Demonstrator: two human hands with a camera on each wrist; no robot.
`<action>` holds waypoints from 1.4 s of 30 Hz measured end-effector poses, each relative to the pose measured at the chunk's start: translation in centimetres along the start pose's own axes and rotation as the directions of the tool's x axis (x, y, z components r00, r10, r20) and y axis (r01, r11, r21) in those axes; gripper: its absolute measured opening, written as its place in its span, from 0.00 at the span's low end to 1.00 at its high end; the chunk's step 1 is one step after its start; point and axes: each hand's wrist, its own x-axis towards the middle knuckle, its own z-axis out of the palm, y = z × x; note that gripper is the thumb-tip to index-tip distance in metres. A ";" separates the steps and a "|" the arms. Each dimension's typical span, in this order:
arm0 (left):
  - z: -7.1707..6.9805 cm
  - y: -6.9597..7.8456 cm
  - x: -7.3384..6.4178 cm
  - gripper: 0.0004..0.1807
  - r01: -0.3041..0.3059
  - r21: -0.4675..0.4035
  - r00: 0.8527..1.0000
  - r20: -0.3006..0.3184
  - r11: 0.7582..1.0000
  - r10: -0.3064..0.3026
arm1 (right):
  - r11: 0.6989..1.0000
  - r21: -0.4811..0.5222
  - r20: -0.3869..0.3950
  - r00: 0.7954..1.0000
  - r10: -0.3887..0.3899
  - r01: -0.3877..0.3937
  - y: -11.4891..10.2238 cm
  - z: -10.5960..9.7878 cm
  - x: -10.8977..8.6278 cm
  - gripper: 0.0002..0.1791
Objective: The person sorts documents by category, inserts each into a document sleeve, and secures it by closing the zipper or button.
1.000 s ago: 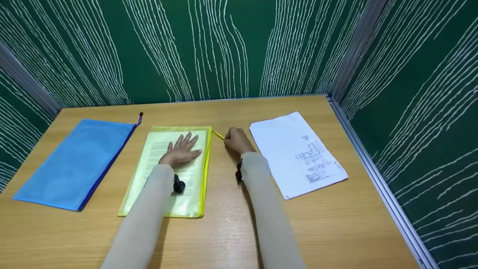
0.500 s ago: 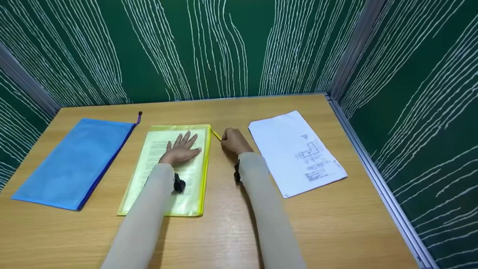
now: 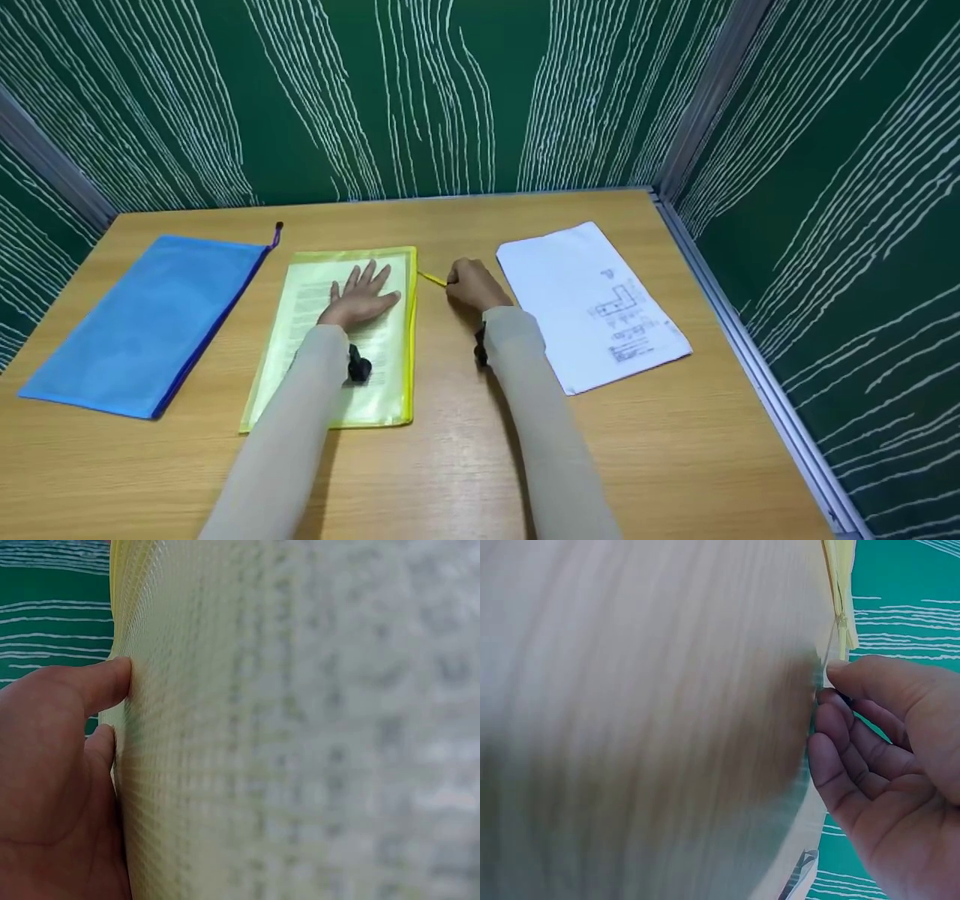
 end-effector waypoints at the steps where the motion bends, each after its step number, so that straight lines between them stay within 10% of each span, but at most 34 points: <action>1: 0.0 0.0 0.0 0.38 0.002 -0.002 1.000 -0.002 1.000 -0.002 | 1.000 0.003 0.003 1.000 0.002 -0.002 0.0 0.0 0.0 0.09; 42: -0.4 -0.2 0.9 0.37 0.058 -0.004 0.998 -0.039 0.998 -0.058 | 0.994 -0.029 0.047 0.994 -0.101 0.102 0.0 0.6 -1.2 0.07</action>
